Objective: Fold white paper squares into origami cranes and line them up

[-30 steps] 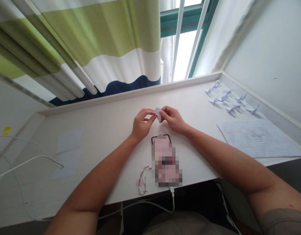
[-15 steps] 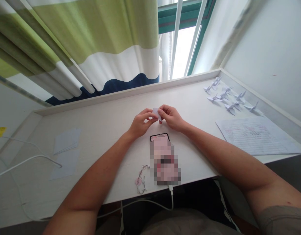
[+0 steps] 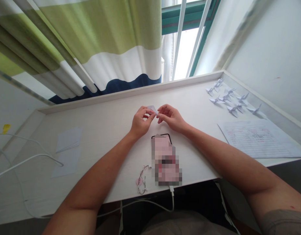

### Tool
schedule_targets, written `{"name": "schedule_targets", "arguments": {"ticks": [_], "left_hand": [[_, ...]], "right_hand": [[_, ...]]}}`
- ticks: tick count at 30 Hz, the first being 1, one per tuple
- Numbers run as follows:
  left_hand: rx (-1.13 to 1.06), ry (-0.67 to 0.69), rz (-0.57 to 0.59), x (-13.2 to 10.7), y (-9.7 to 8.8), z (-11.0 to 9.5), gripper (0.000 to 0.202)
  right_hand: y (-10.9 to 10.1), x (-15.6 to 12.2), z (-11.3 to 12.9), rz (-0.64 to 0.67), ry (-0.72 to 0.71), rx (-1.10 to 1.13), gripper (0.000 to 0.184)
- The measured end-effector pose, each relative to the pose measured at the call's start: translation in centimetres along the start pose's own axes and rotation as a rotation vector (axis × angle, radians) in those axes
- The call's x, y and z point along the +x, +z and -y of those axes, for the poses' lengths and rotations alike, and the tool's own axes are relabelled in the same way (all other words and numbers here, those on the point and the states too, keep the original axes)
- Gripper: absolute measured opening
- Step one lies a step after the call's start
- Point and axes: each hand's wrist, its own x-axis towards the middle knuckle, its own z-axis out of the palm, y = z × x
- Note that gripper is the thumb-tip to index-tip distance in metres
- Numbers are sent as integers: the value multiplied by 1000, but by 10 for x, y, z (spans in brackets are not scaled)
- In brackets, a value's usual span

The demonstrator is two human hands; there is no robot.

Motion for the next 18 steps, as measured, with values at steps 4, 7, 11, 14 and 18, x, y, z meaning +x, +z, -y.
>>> {"name": "schedule_targets", "arguments": {"ticks": [4, 7, 11, 14, 18], "left_hand": [[-47, -60, -101, 0, 3, 0, 11], [-56, -99, -102, -2, 5, 2, 12], [-8, -163, -85, -3, 7, 7, 12], [-1, -210, -43, -4, 7, 12, 13], [26, -228, -6, -4, 8, 21, 12]], "right_hand": [[0, -2, 2, -23, -122, -199, 30], [-4, 0, -1, -58, -169, -330, 20], [-12, 6, -7, -43, -209, -442, 14], [-17, 9, -12, 19, -247, -553, 10], [-19, 13, -18, 94, -251, -703, 9]]}}
